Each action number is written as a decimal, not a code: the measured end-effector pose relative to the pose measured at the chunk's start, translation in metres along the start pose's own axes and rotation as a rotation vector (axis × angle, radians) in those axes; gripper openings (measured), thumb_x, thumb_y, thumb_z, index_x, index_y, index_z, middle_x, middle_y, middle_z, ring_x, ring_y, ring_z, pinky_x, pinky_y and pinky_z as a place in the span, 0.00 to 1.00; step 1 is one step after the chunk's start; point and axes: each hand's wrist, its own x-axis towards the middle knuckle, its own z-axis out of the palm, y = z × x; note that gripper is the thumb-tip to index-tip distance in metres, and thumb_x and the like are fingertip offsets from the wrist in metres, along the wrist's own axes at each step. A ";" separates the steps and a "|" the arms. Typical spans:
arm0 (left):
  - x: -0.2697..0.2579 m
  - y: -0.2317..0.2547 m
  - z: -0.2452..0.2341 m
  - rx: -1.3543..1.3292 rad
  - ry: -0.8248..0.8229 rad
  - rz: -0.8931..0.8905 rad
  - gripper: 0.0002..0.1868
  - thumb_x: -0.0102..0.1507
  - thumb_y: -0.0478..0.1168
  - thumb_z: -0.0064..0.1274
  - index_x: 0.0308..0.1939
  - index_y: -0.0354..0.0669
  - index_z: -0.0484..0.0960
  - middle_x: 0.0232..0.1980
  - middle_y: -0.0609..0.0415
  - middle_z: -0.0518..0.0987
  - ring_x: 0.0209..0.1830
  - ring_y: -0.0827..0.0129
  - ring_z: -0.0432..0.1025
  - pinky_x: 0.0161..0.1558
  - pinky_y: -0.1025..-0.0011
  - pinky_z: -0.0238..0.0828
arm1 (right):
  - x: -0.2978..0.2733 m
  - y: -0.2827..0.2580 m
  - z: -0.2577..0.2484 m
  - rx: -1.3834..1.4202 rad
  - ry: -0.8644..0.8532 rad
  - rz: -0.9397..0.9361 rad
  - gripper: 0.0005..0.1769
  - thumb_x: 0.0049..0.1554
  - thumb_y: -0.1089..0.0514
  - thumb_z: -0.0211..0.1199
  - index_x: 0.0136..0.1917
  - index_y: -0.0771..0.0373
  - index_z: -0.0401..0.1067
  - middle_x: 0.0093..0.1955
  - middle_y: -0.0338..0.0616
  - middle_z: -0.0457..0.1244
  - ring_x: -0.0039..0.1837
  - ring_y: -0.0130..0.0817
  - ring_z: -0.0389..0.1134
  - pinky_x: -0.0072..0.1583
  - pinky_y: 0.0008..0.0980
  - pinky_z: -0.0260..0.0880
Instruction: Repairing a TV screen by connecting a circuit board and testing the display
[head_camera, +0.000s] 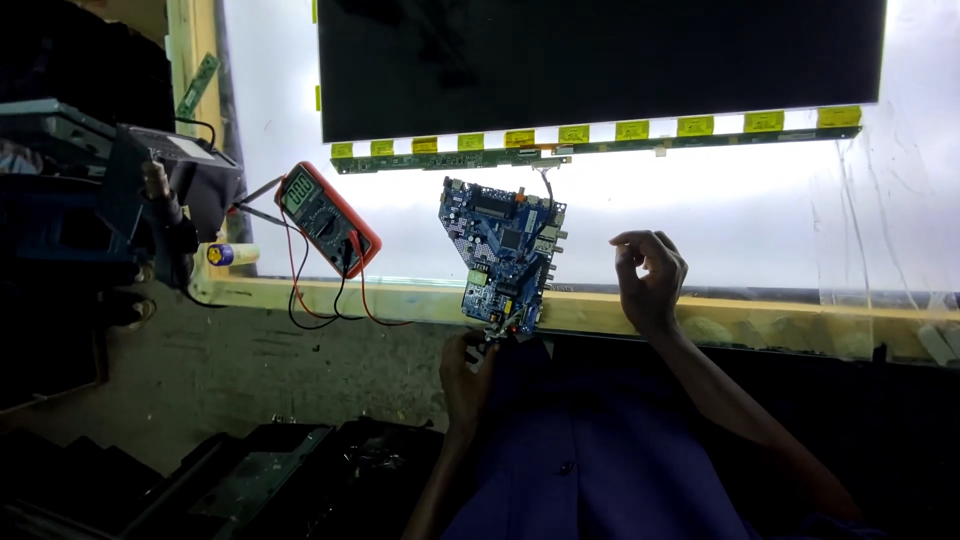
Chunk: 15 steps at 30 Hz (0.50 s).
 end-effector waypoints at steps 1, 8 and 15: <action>0.002 0.001 0.002 -0.003 -0.011 -0.006 0.09 0.60 0.38 0.62 0.40 0.40 0.78 0.35 0.48 0.76 0.37 0.54 0.73 0.34 0.63 0.73 | 0.002 0.002 0.001 0.015 0.001 -0.013 0.07 0.53 0.66 0.60 0.40 0.57 0.77 0.27 0.40 0.57 0.34 0.34 0.59 0.40 0.29 0.57; 0.005 0.011 0.007 -0.064 0.059 -0.080 0.07 0.60 0.35 0.61 0.38 0.38 0.80 0.36 0.44 0.78 0.41 0.49 0.74 0.36 0.61 0.72 | 0.004 0.007 0.003 0.011 -0.019 -0.037 0.06 0.53 0.64 0.60 0.39 0.57 0.76 0.26 0.40 0.58 0.33 0.35 0.60 0.40 0.31 0.58; 0.006 0.011 0.003 -0.128 0.050 -0.092 0.06 0.59 0.36 0.62 0.36 0.40 0.81 0.34 0.45 0.78 0.41 0.53 0.74 0.35 0.65 0.72 | 0.003 -0.001 0.004 0.002 -0.021 -0.030 0.06 0.51 0.66 0.60 0.38 0.57 0.76 0.25 0.41 0.57 0.33 0.37 0.60 0.41 0.33 0.59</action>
